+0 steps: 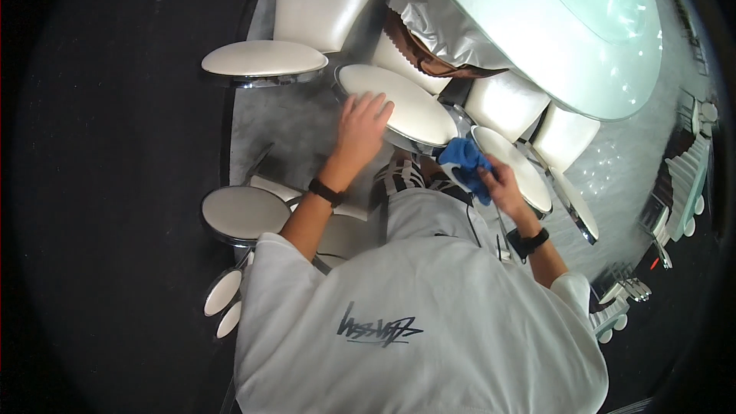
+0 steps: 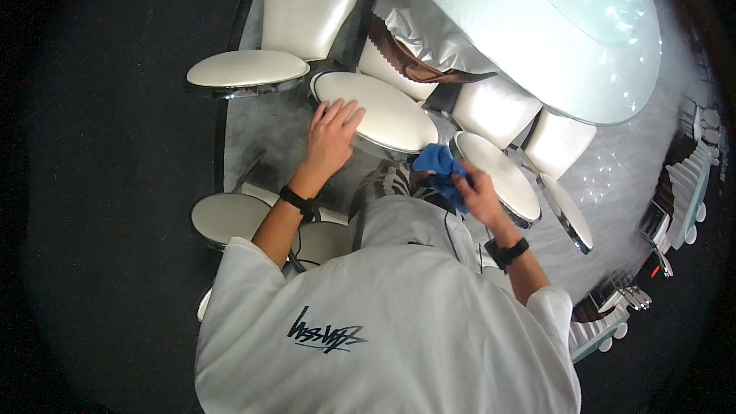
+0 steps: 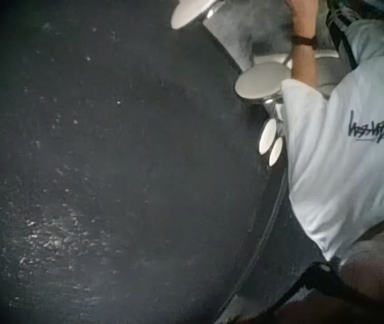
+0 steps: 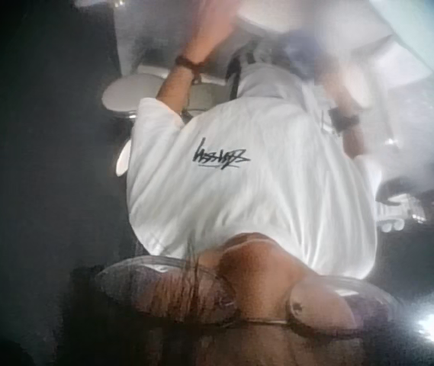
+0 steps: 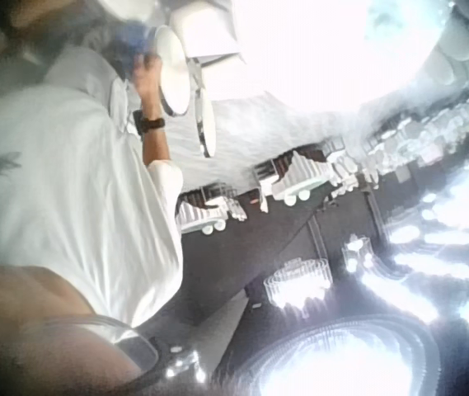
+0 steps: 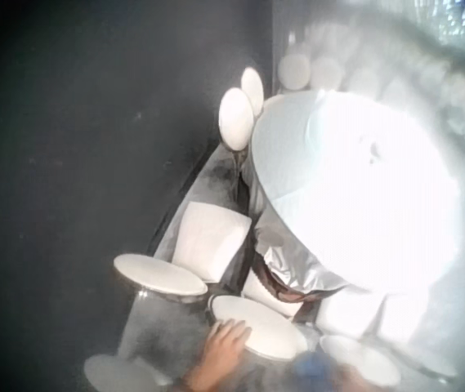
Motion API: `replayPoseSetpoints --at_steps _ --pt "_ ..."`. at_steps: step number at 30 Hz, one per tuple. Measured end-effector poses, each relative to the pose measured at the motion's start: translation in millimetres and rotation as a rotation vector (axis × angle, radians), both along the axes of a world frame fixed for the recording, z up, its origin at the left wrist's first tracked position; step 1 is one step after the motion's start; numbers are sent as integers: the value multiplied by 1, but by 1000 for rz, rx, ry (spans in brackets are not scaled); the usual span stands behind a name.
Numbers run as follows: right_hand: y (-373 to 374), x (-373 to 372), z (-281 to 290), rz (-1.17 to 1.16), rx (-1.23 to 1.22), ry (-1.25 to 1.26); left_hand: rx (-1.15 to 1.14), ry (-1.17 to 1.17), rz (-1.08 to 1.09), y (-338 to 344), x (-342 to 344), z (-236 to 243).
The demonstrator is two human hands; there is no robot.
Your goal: The person wipes tables and chair seats with a cloth, then pushes the chairs into place around the dining tables.
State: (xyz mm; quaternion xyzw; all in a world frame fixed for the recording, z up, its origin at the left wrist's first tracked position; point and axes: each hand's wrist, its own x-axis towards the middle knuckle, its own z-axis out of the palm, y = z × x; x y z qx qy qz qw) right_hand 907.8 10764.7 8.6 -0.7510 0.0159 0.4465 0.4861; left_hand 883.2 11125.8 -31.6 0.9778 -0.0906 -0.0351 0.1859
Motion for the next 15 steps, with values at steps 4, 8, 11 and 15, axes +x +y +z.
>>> replayPoseSetpoints --at_steps 4,8,11,15 --pt "-13 -38 -1 -42 70 -52 -70 -6 32 -5 3 6" --pt "-27 -43 14 18 -52 -63 -49 77 66 -9 -2 12" --pt "-43 -48 5 -4 -37 -131 -11 98 74 -9 -17 14" --pt "-47 -39 9 -195 89 -156 -25 139 90 -4 -43 12"
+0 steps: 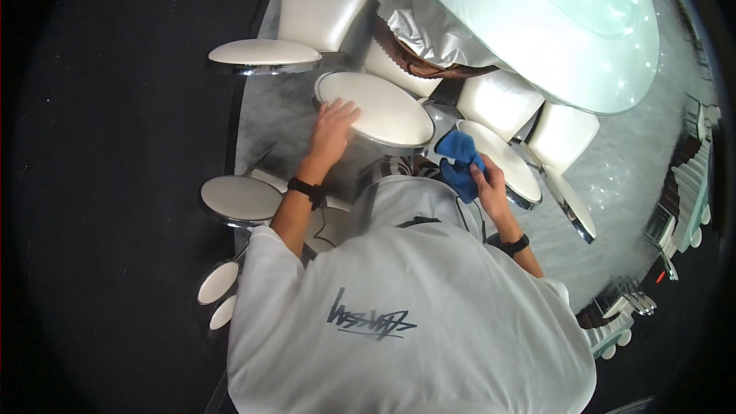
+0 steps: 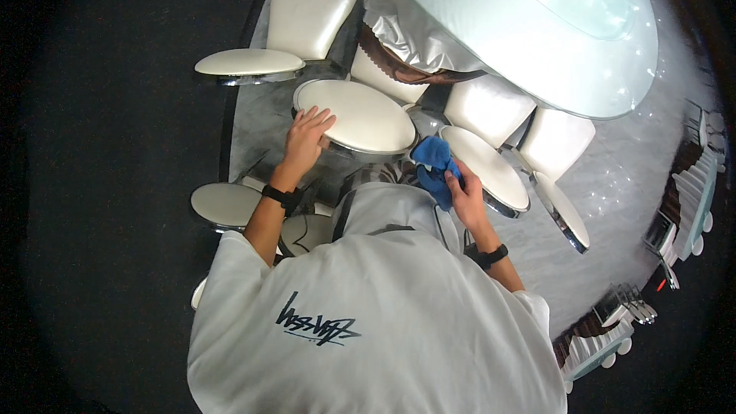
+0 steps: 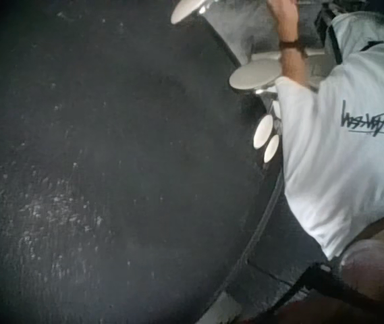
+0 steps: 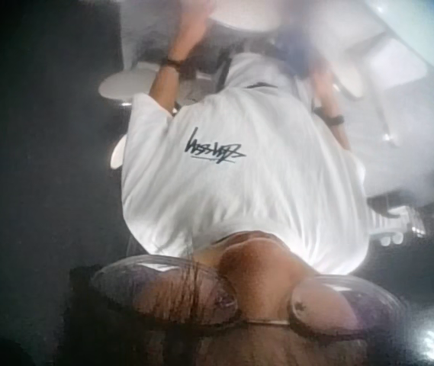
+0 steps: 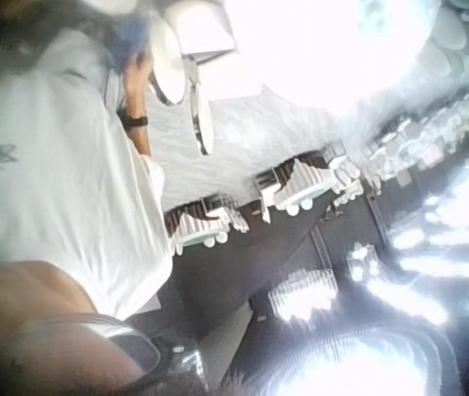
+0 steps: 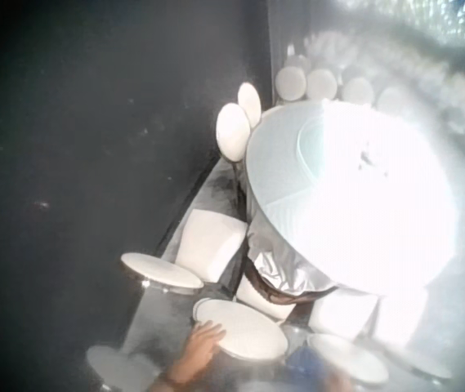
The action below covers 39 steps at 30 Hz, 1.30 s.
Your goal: The person wipes tables and chair seats with a cloth, then pushes the chairs into place around the dining tables.
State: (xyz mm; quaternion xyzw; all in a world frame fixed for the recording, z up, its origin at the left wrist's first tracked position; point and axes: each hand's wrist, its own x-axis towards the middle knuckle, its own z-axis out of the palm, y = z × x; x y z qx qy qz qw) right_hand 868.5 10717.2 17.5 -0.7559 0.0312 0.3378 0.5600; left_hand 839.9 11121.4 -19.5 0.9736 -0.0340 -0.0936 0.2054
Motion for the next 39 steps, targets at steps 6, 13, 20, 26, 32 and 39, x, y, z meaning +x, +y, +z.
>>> replayPoseSetpoints --at_steps 6,13,20,26,32,39 --pt "12 29 6 51 33 -145 32 52 -18 -1 -25 14" --pt "48 29 10 23 28 -164 66 139 -74 -9 -22 25" --pt "112 28 -4 456 -9 -316 -103 61 -46 20 -40 13" --pt "174 36 -16 1065 160 -400 -673 -91 437 54 -31 9" --pt "249 51 -56 1120 85 -442 -859 66 1092 58 -10 -50" --pt "319 78 -115 1155 44 -257 -1301 71 1233 65 -10 -118"
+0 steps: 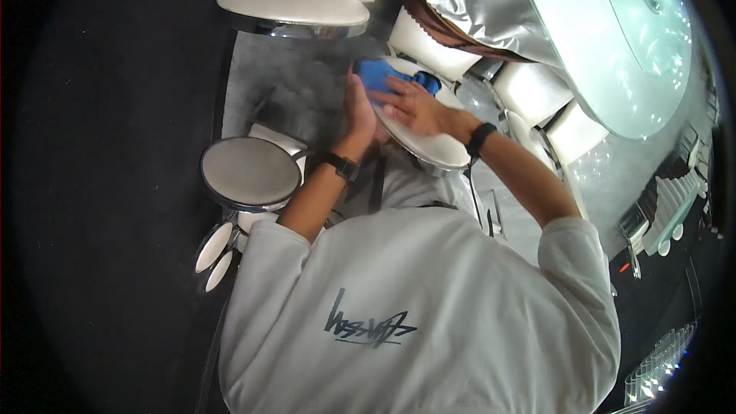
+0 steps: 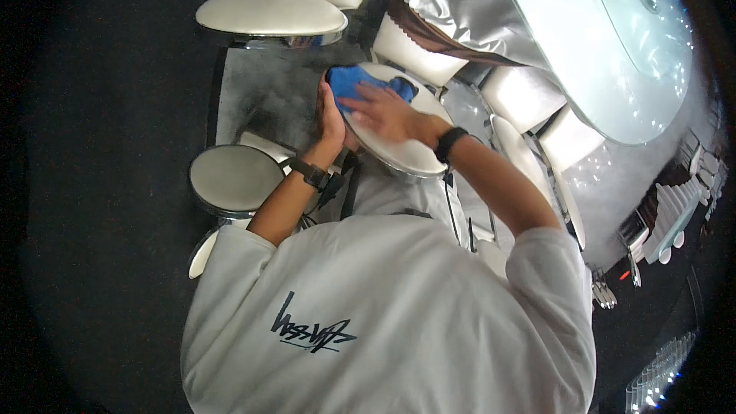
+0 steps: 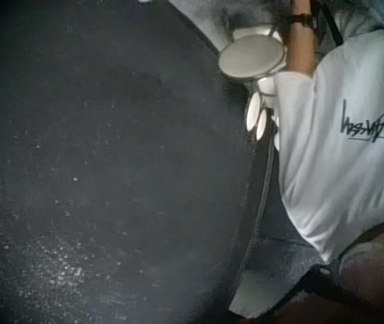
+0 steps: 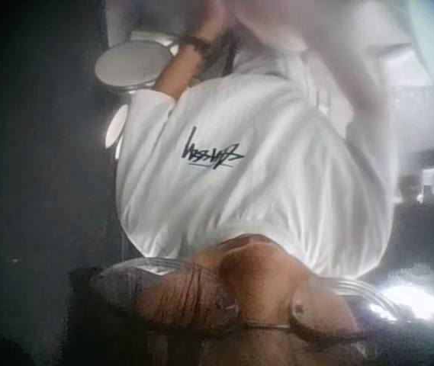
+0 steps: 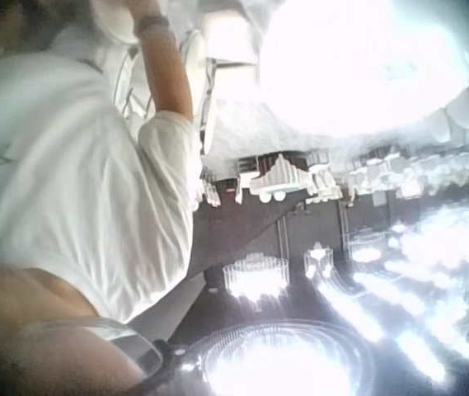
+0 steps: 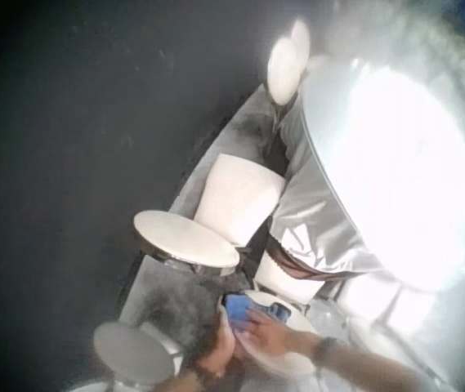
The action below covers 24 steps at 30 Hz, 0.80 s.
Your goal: The person wipes tables and chair seats with a cloth, then pushes the chairs into place around the dining tables.
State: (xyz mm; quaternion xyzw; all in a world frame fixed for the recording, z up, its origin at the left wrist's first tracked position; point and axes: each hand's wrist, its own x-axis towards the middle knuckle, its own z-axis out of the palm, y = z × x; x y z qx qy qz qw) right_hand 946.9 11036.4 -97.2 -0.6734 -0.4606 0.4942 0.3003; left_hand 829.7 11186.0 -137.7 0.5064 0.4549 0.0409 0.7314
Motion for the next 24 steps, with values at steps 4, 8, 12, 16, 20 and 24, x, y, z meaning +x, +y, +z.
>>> replayPoseSetpoints --at_steps 4,8,12,16,20,24 --pt "30 17 -41 -27 -125 59 327 105 -175 -4 -5 -4" --pt "25 25 -134 -118 -266 156 438 206 -253 -12 0 -5" --pt "7 31 -166 -211 -419 212 398 264 -208 -7 3 7" --pt "-86 18 -218 -391 -450 384 352 222 -175 -11 4 8" --pt "-187 -22 -212 -663 -582 501 333 195 -149 -9 5 14" --pt "-209 -39 -117 -625 -631 368 364 241 -174 -3 -1 15"
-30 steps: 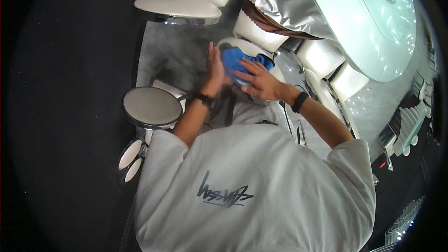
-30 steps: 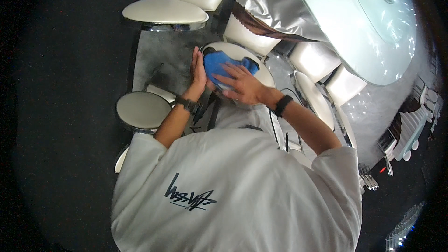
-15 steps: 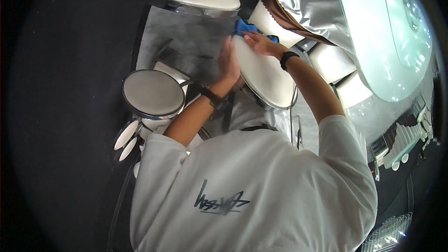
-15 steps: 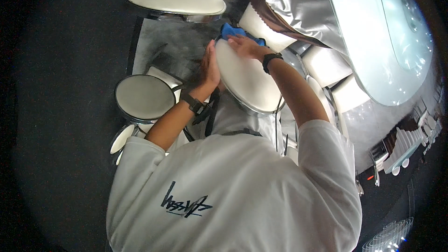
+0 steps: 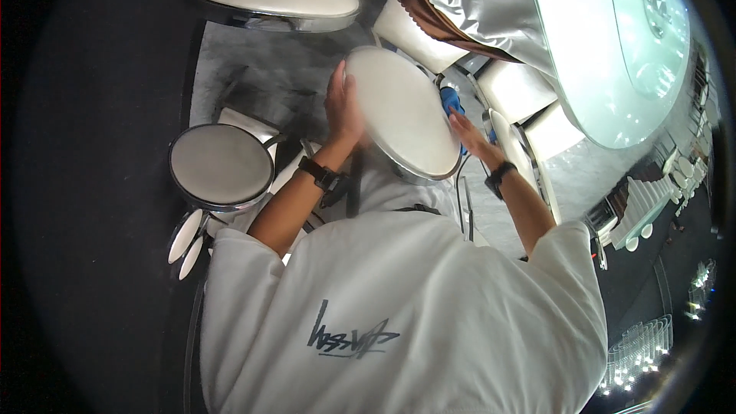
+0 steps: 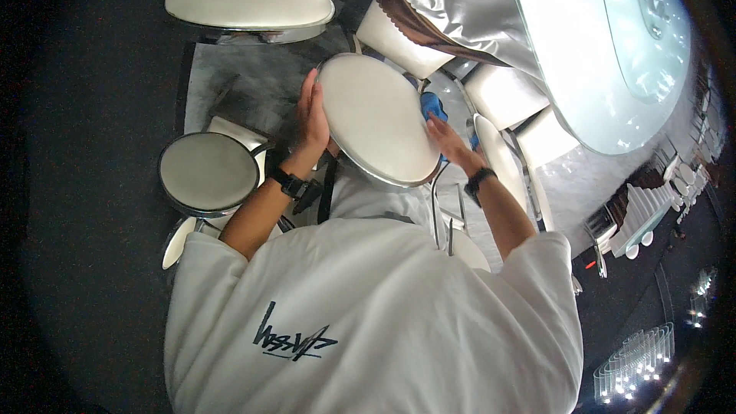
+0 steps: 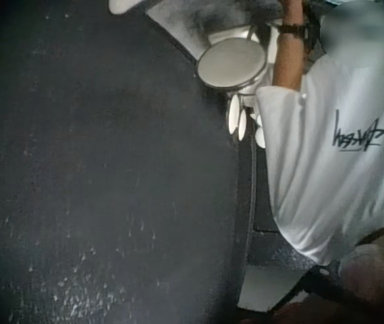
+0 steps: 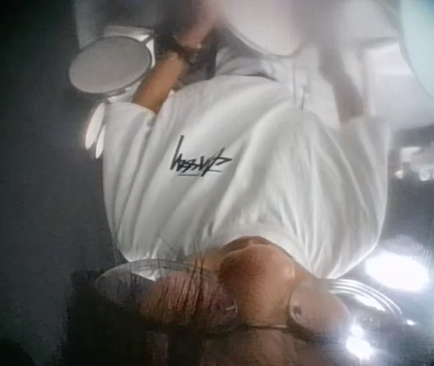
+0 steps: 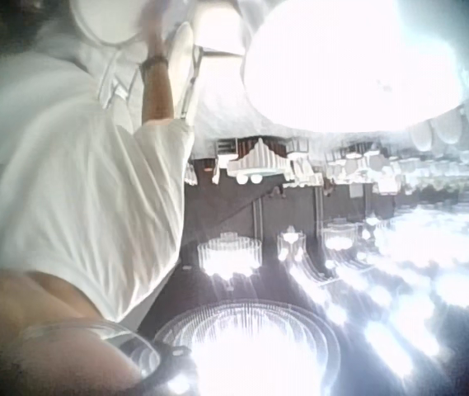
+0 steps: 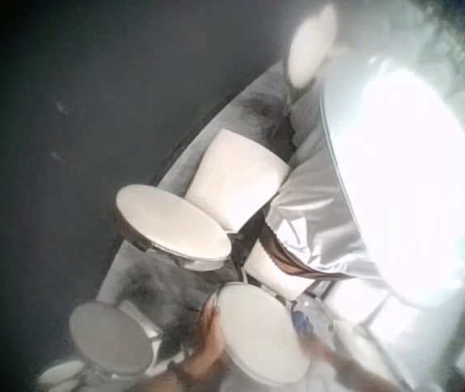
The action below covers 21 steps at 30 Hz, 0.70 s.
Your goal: The person wipes tables and chair seats with a cloth, then pushes the chairs into place around the dining tables.
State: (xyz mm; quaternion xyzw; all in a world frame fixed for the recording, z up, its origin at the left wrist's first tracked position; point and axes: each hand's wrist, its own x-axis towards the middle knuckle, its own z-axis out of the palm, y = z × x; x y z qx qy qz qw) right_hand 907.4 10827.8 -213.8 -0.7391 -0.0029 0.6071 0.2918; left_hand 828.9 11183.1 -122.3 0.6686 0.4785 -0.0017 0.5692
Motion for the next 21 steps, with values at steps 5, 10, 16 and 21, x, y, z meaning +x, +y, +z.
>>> replayPoseSetpoints --at_steps 5,10,16,21 --pt "32 11 163 331 66 -114 -71 -25 28 -3 6 1" --pt "72 15 226 530 429 -236 -52 -44 17 0 -2 -17" --pt "119 24 176 536 757 -316 -32 -14 -17 1 4 -1" --pt "140 34 117 488 653 -490 -60 -16 -54 5 1 -3"
